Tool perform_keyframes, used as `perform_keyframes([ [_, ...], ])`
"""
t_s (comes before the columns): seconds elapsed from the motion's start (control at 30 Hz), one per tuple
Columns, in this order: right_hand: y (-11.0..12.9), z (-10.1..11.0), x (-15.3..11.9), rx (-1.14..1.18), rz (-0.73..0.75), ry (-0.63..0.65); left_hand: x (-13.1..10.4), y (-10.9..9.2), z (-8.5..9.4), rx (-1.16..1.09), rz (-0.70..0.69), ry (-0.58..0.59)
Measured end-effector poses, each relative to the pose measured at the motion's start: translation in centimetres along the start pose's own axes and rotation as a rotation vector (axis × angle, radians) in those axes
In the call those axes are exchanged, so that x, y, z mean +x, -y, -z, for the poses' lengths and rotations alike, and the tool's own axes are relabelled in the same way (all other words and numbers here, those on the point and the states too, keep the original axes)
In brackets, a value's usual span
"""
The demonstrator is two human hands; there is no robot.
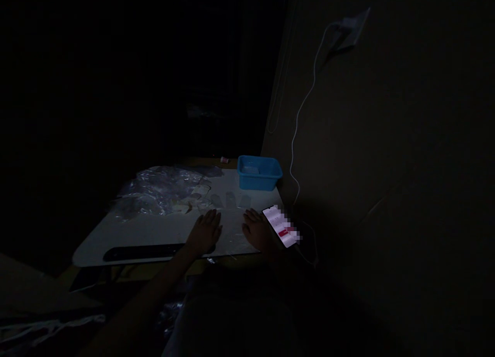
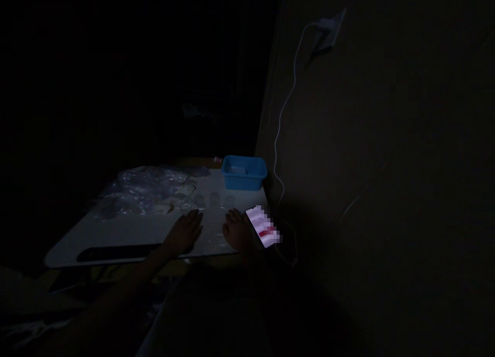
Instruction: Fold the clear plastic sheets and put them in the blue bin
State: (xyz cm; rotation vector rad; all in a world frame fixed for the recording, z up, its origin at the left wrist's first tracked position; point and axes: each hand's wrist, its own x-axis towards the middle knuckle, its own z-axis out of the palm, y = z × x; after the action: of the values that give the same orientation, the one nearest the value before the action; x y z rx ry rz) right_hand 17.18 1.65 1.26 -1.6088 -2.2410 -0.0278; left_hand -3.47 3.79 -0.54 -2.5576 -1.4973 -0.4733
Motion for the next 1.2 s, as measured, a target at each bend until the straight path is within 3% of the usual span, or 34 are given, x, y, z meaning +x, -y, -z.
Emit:
perform_keyframes([
  [0.23,0.0,0.2,-0.2,-0.005,0.005,0.006,-0.2,-0.4,0.5,0.053,0.073,0.103],
  [0.7,0.0,0.1,-0.1,-0.021,-0.014,-0.012,-0.4,0.1,0.8,0.015,0.062,0.125],
  [1.03,-0.6,0.1,-0.5,0.103,0.026,-0.173,-0.7,1.5,1.0,-0.252,0.075,-0.104],
  [1.2,-0.7,-0.2,-1.3,0.217,-0.061,-0.254,-0.8,1.7,1.4,-0.327,0.068,-0.128],
])
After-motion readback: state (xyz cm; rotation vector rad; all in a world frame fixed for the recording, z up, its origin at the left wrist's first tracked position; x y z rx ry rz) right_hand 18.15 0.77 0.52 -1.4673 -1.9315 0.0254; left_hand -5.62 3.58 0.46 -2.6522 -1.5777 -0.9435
